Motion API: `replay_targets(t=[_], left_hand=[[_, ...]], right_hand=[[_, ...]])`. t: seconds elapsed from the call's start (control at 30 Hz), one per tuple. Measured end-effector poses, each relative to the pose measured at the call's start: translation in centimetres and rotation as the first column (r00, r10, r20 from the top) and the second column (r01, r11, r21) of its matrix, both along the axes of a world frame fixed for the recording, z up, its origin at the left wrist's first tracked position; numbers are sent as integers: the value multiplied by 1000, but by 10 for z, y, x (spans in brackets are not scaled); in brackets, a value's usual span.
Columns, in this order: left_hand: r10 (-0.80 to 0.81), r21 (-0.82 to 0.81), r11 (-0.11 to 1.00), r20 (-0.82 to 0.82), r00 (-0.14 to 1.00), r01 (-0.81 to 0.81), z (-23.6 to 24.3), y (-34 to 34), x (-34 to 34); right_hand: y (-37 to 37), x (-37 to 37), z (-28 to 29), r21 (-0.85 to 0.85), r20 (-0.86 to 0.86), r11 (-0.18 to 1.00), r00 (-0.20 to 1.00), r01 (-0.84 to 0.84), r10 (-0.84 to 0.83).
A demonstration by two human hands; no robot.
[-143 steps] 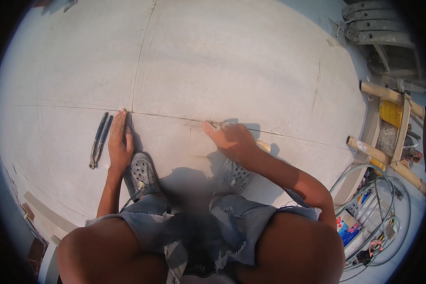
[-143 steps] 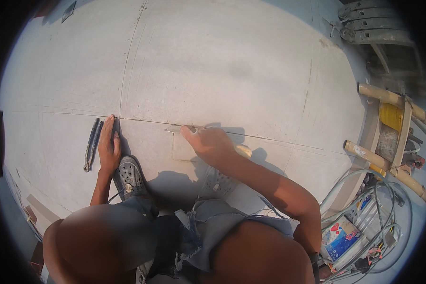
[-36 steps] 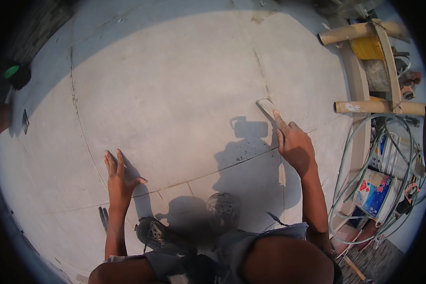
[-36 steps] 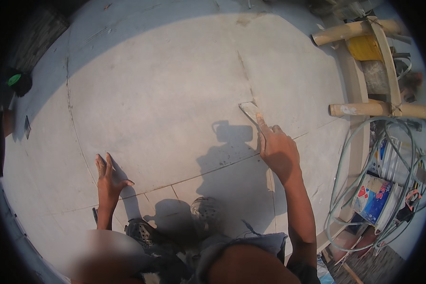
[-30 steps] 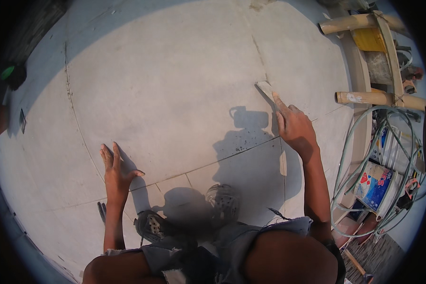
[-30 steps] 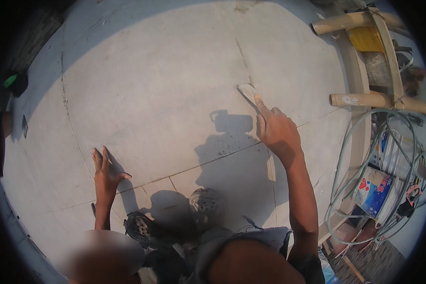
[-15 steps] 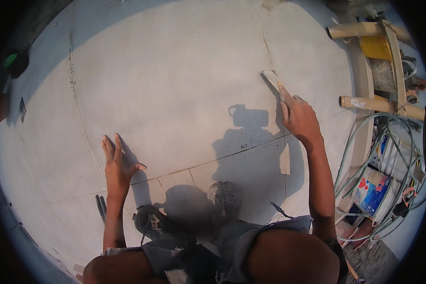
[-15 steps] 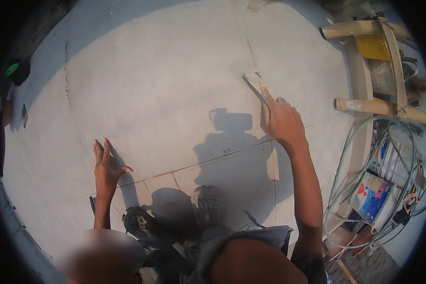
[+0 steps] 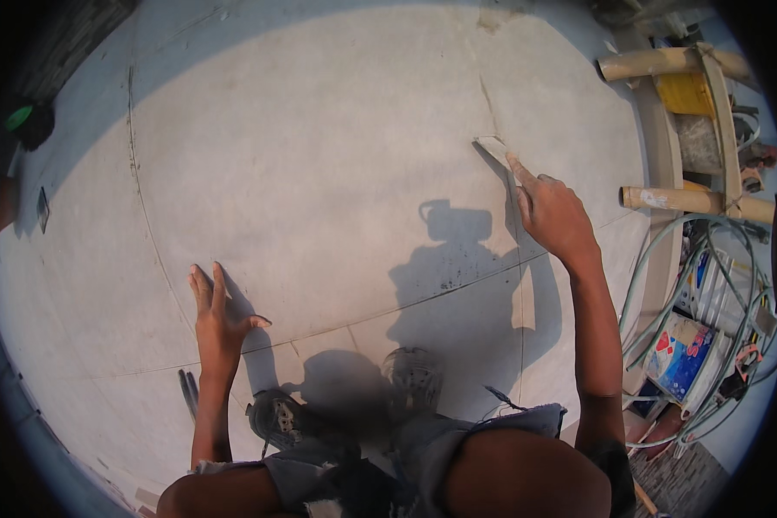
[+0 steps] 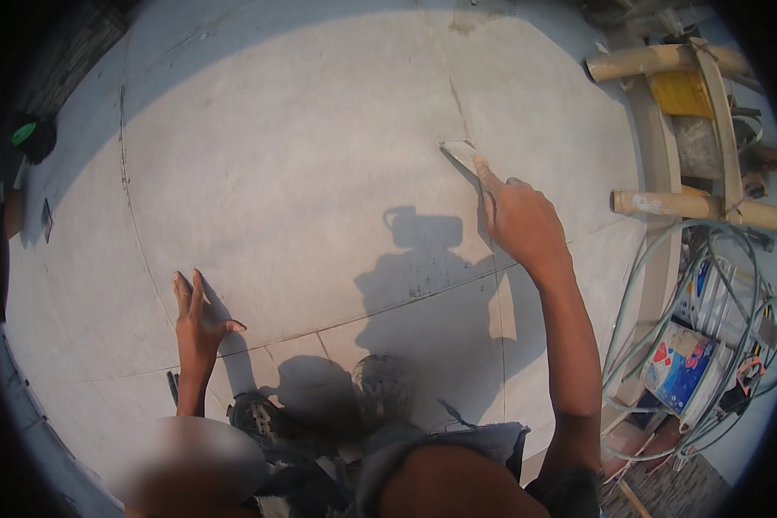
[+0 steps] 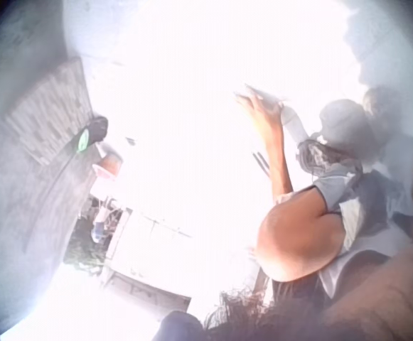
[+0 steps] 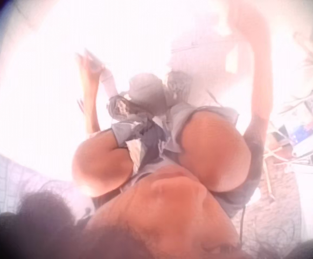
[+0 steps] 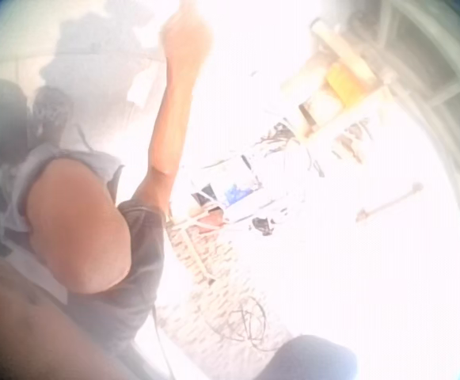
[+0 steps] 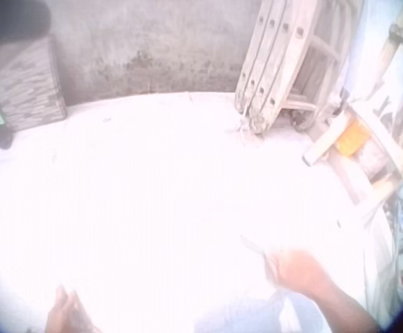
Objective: The person uses a trowel to apply grout into the gaps between white floor tiles, smoothing the surface and removing excess material. The person moves across the tiled area, working on multiple tile joints in sequence.
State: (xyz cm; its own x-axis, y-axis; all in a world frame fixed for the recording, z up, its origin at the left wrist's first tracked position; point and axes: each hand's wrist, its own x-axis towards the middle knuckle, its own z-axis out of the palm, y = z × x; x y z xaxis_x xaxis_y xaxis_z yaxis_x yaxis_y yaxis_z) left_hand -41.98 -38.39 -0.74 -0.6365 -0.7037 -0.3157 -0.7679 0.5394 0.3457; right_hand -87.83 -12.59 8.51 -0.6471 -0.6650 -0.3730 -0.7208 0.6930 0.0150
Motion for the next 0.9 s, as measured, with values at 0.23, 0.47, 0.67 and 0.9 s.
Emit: replay_targets(t=[0.23,0.47,0.67,0.9], left_hand=[[1,1,1000,-1,1000,-1,1,2,4],[13,10,1000,-21,1000,-13,0,2,-7],[37,12,999,-18,999,-37,4,4,-11],[26,-11,1000,-11,1000,-26,2,0,3]], right_hand=[[14,13,-4,42,12,999,1000,14,-15],[-13,-11,-15,-64,-21,998,1000,-6,5],[-16,-13,-18,-24,-59,1000,998,18,-20],[-29,-11,-22,-22,-35,1000,999,-1,0]])
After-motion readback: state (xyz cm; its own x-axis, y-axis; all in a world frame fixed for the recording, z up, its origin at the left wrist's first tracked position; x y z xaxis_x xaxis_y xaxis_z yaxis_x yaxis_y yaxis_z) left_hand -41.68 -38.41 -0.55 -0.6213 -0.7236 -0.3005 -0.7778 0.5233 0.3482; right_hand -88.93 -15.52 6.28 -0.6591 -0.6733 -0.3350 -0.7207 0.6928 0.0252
